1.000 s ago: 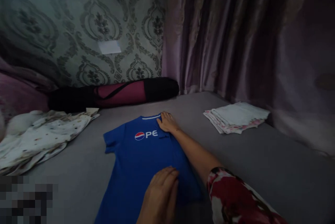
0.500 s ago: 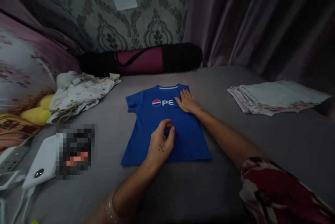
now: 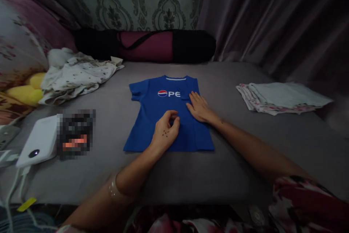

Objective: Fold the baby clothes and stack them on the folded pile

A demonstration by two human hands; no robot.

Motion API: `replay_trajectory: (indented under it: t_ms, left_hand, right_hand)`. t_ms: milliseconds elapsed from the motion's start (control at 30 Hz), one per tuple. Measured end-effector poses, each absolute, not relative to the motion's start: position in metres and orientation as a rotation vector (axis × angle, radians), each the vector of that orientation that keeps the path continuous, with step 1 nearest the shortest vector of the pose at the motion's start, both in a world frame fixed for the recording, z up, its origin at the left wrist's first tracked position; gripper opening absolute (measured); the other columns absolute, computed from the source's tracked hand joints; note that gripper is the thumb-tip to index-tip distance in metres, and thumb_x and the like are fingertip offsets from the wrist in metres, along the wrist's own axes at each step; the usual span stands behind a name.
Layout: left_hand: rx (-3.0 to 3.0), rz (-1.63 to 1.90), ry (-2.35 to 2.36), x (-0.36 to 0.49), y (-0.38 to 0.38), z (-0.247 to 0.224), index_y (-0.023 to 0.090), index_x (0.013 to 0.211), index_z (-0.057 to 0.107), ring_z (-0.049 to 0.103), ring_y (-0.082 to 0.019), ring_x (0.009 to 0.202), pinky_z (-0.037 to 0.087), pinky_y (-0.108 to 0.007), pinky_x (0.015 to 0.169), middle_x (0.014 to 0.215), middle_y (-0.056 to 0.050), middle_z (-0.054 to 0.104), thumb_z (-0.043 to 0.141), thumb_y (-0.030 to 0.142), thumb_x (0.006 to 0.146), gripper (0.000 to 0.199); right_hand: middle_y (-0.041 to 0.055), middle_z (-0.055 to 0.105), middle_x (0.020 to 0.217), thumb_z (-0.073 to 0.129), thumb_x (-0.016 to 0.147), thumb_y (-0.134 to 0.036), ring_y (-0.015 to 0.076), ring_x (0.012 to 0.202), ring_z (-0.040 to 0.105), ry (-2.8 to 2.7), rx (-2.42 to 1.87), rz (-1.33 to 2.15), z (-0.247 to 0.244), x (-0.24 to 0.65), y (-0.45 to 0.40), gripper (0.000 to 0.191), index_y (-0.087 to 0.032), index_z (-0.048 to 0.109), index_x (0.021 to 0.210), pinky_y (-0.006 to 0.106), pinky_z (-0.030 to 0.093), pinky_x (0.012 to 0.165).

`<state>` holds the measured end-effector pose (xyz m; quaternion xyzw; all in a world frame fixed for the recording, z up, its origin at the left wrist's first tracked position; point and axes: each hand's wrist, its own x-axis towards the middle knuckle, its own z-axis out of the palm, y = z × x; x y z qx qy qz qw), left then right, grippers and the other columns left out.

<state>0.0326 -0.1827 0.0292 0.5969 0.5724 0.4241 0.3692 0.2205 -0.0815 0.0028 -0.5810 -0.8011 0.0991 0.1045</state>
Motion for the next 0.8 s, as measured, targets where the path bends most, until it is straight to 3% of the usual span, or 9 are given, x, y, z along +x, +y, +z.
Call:
replay_trajectory:
  t_ms: [300,600,800]
  left_hand:
    - [1.489,1.080,1.531,0.028,-0.176,0.027,0.017,0.104,0.062,0.065,-0.016,0.079,0.050,-0.026,0.071,0.088,-0.004,0.070,0.056,0.027,0.085,0.022]
    - [1.524,0.951,1.540,0.030,-0.177,0.035,0.016,0.103,0.064,0.065,-0.017,0.085,0.049,-0.027,0.076,0.093,-0.006,0.071,0.056,0.024,0.085,0.021]
    - [1.755,0.807,1.722,0.001,-0.170,0.054,0.018,0.100,0.066,0.064,-0.018,0.084,0.047,-0.028,0.076,0.097,-0.006,0.070,0.052,0.031,0.089,0.022]
  right_hand:
    - [0.0169,0.026,0.156,0.019,0.098,-0.047,0.0258,0.146,0.018,-2.372,-1.713,0.157,0.010,0.214,-0.111,0.069,-0.001,0.030,0.148,0.041,0.014,0.119]
    - [0.0144,0.029,0.155,0.024,0.098,-0.048,0.0242,0.145,0.020,-2.481,-1.515,0.255,0.012,0.208,-0.177,0.065,-0.008,0.035,0.148,0.047,0.020,0.118]
    - [0.0112,0.027,0.156,0.024,0.100,-0.045,0.0223,0.145,0.020,-2.494,-1.446,0.314,0.021,0.208,-0.192,0.060,-0.013,0.034,0.149,0.047,0.023,0.118]
